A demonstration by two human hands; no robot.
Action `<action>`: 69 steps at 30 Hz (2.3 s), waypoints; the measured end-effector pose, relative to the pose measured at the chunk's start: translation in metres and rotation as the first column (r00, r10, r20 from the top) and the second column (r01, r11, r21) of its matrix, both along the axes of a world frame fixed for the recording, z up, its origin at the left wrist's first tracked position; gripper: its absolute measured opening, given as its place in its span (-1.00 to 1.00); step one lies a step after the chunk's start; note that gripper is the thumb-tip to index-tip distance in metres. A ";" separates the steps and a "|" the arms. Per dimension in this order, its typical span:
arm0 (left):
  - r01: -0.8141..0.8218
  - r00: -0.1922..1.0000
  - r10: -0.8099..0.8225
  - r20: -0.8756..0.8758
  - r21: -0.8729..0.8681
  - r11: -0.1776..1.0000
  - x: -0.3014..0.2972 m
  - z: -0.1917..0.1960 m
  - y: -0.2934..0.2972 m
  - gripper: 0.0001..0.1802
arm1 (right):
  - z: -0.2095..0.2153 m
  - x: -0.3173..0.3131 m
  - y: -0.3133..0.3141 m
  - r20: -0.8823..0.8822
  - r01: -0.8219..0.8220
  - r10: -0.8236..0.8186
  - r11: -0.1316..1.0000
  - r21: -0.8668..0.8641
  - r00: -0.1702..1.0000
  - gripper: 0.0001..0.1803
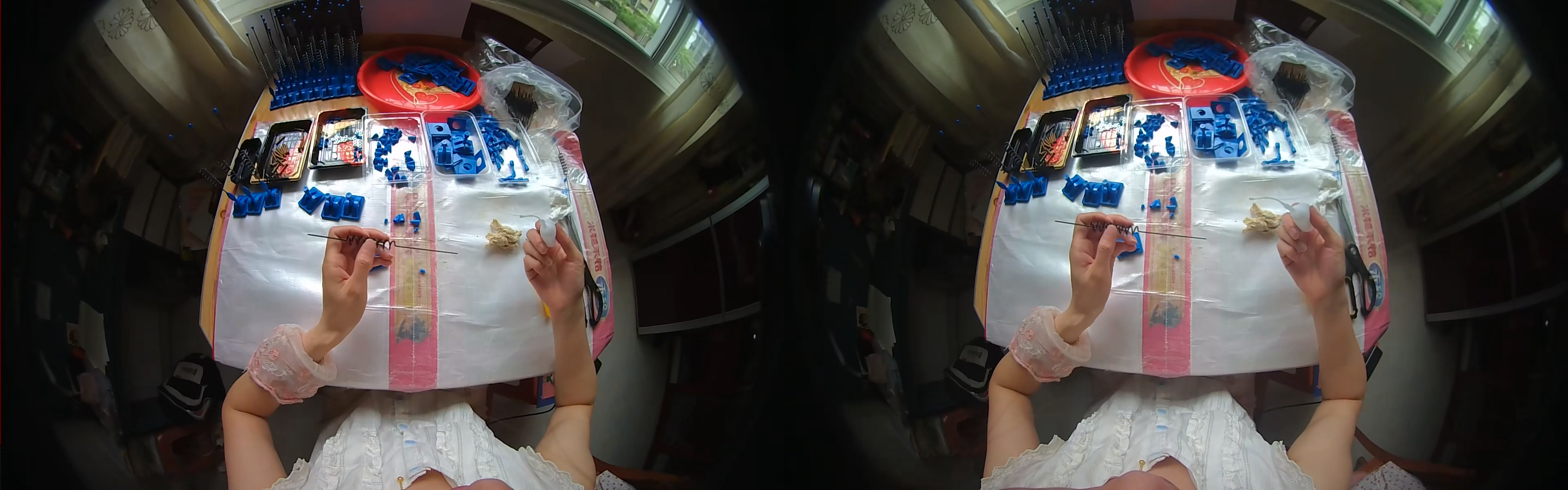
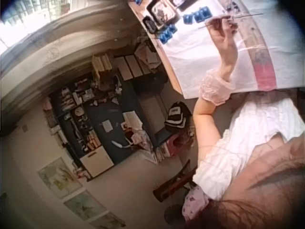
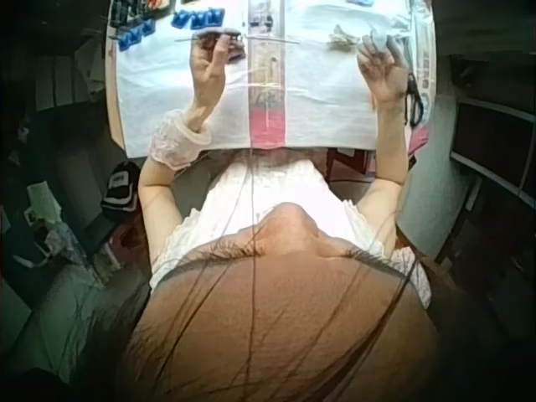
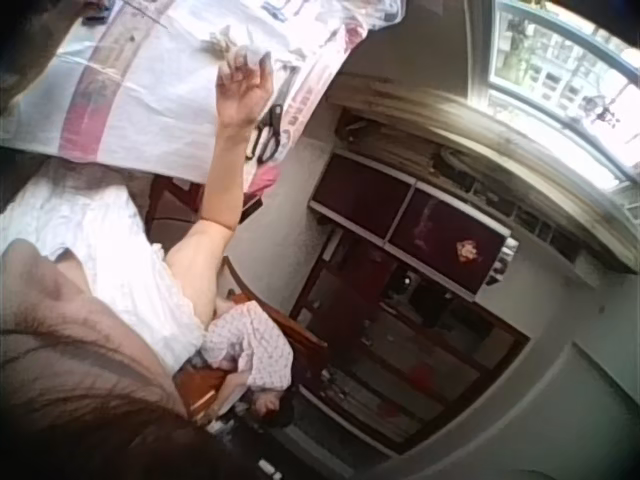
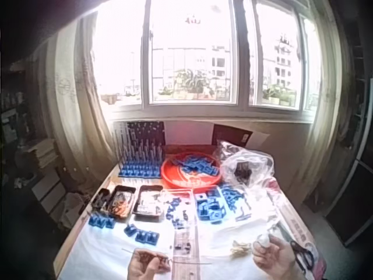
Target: The recorder is assembling small blue plastic parts onto metal filament rods at a workstation.
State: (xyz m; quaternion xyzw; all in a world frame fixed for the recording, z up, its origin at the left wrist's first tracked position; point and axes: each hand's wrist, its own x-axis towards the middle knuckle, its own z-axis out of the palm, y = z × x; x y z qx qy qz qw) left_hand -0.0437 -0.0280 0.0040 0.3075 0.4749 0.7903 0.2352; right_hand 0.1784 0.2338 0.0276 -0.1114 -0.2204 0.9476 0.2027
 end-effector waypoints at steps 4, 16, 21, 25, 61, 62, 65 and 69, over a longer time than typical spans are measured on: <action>-0.083 0.993 0.087 0.082 -0.054 0.995 -0.009 -0.008 -0.005 -0.83 | -0.012 0.004 0.006 0.049 0.106 -0.106 0.994 0.006 0.993 -0.72; 0.002 0.991 0.000 0.131 -0.016 1.000 -0.011 -0.006 -0.007 -0.84 | -0.022 0.000 0.004 0.293 0.184 -0.219 0.973 0.142 0.931 -0.75; 0.051 0.984 -0.052 0.169 0.007 0.999 -0.009 -0.006 -0.008 -0.82 | -0.023 -0.004 0.002 0.326 0.195 -0.249 0.962 0.190 0.912 -0.79; 0.053 0.981 -0.057 0.187 0.023 0.998 -0.012 -0.005 -0.009 -0.82 | -0.025 -0.004 0.002 0.331 0.187 -0.252 0.959 0.215 0.909 -0.83; 0.024 0.999 -0.026 -0.044 -0.050 0.998 -0.009 -0.013 -0.007 -0.82 | -0.011 -0.011 -0.018 0.293 0.190 -0.439 0.772 0.607 0.849 -0.86; 0.019 0.999 -0.022 -0.050 -0.052 0.998 -0.008 -0.013 -0.007 -0.81 | -0.011 -0.011 -0.018 0.288 0.192 -0.440 0.769 0.609 0.850 -0.86; 0.009 0.998 -0.012 -0.062 -0.056 0.998 -0.008 -0.012 -0.006 -0.81 | -0.010 -0.011 -0.018 0.289 0.197 -0.446 0.769 0.608 0.847 -0.87; 0.001 0.998 -0.005 -0.064 -0.055 0.999 -0.008 -0.012 -0.007 -0.80 | -0.008 -0.012 -0.019 0.306 0.176 -0.438 0.769 0.615 0.845 -0.86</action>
